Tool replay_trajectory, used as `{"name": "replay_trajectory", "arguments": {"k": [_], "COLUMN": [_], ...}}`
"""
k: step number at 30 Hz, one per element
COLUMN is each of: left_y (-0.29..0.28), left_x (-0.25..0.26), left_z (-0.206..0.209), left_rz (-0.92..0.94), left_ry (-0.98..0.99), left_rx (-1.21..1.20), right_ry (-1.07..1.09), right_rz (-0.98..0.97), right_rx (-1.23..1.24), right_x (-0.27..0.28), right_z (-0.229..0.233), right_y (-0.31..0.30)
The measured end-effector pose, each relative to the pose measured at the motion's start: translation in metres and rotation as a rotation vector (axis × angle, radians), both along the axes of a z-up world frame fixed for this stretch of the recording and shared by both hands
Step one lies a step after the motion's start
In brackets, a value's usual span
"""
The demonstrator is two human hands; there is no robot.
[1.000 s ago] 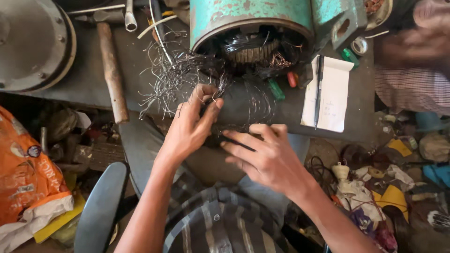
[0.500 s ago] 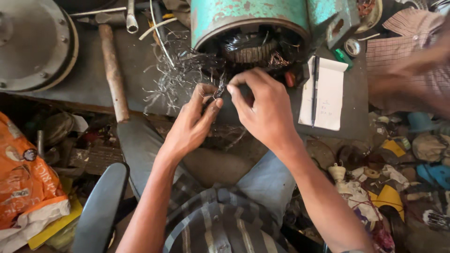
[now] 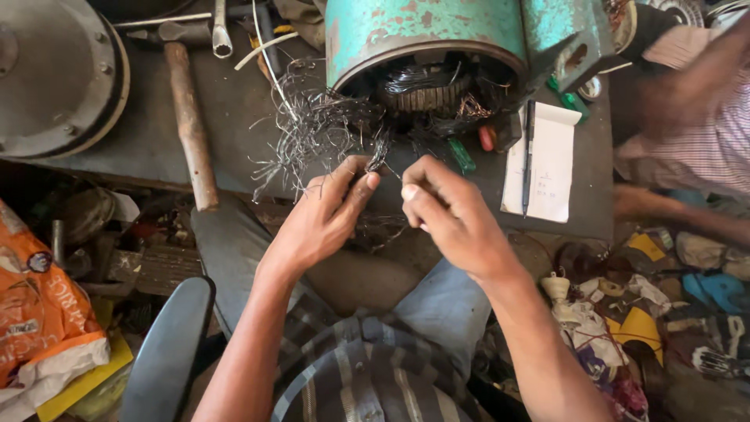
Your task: The person sits at a workbench and uses both hands to pull and separate thin metal wires from the interior of a teal cylindrical motor housing. The hands repeatedly reach into the motor, extract tangled wire strands, and set them aside on the bench.
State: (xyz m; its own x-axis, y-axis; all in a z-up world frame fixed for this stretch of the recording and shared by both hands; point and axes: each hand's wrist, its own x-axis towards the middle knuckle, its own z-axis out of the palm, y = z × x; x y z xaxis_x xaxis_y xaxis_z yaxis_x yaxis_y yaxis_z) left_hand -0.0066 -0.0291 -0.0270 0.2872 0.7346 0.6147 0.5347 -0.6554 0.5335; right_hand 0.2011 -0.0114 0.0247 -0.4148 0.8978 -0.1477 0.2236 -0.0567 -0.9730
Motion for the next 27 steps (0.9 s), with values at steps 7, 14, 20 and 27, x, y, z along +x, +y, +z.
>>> {"name": "replay_trajectory", "arguments": {"k": [7, 14, 20, 27], "left_y": [-0.001, 0.009, 0.005, 0.001], "left_x": [0.000, -0.002, 0.006, 0.015], "left_z": [-0.001, 0.034, 0.036, 0.030], "left_rz": [-0.064, 0.202, 0.265, 0.290], "left_ry": [-0.576, -0.237, -0.126, -0.209], "left_rx": [-0.758, -0.787, -0.409, -0.413], "right_ry": [-0.371, -0.620, -0.490, -0.611], "right_rz": [0.040, 0.047, -0.125, -0.133], "right_rx": [0.367, 0.719, 0.868, 1.126], "right_x": [-0.035, -0.034, -0.005, -0.020], "right_z": [0.003, 0.013, 0.037, 0.009], "right_y": [-0.022, -0.034, -0.012, 0.026]}}
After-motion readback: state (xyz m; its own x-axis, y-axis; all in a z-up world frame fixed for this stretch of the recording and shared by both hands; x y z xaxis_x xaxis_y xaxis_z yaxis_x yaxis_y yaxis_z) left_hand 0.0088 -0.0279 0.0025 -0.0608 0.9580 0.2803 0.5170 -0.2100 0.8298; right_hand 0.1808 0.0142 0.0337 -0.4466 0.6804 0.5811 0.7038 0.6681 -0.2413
